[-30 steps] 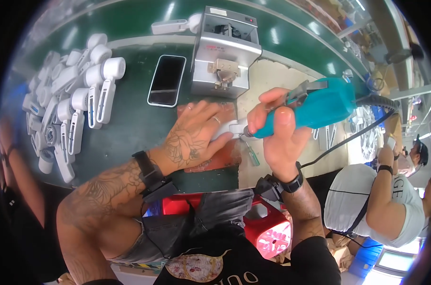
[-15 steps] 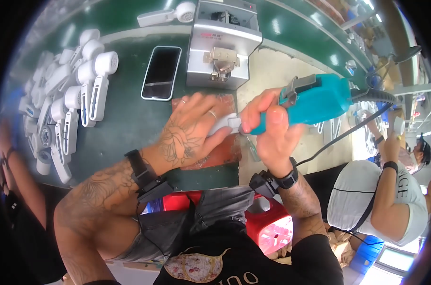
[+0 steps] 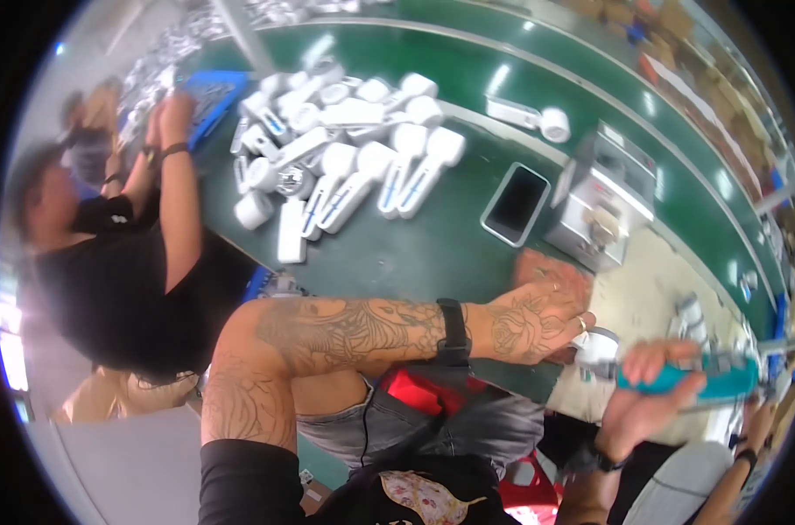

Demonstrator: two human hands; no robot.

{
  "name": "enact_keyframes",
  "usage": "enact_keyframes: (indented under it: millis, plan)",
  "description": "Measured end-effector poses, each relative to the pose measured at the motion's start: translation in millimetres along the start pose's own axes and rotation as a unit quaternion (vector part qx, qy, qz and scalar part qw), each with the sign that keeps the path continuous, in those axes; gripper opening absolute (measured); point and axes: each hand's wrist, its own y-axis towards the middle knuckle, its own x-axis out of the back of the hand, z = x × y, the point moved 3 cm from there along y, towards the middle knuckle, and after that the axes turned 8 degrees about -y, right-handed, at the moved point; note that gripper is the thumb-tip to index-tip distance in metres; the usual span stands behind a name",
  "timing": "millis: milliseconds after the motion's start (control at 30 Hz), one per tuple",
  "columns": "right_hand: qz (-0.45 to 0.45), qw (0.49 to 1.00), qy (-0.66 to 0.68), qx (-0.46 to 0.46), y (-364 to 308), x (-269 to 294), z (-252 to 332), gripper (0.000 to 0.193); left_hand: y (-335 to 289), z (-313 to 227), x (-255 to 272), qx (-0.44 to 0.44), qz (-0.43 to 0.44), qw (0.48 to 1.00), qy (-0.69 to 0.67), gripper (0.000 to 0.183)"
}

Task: The person picks up a fan from a pile, places it on a block, and uses a power screwdriver to drive a screw into the handle. The person then sets the fan aside in a row and repeats the process with another fan.

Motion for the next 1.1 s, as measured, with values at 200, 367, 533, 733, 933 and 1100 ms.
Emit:
enact_keyframes:
  millis: [200,367,533,733,933,1100]
  plan:
    - [0.064,0.988,-0.120,0.079,-29.3,-5.4,13.1,0.060,-18.5,67.1,162.3,0.341,-0.233,0.909,-0.057,0.042]
    - [0.053,0.982,-0.178,0.034,-27.5,5.3,5.5,0.068,-128.4,173.2,281.4,0.430,-0.505,0.748,-0.013,0.051]
    - [0.062,0.986,-0.153,0.012,-30.5,11.9,0.6,0.069,-189.5,186.1,316.6,0.518,-0.369,0.689,0.347,0.066]
    - [0.055,0.983,-0.169,-0.044,-35.9,26.7,10.1,0.072,-46.7,94.4,253.2,0.190,-0.321,0.889,0.265,0.035]
    - [0.035,0.977,-0.211,0.012,-31.3,42.9,18.2,0.067,76.5,-27.4,213.0,-0.069,-0.324,0.933,0.143,0.032]
    - [0.012,0.980,-0.200,0.005,-30.4,46.3,11.1,0.068,53.6,-20.7,246.8,-0.192,-0.408,0.889,0.086,0.035]
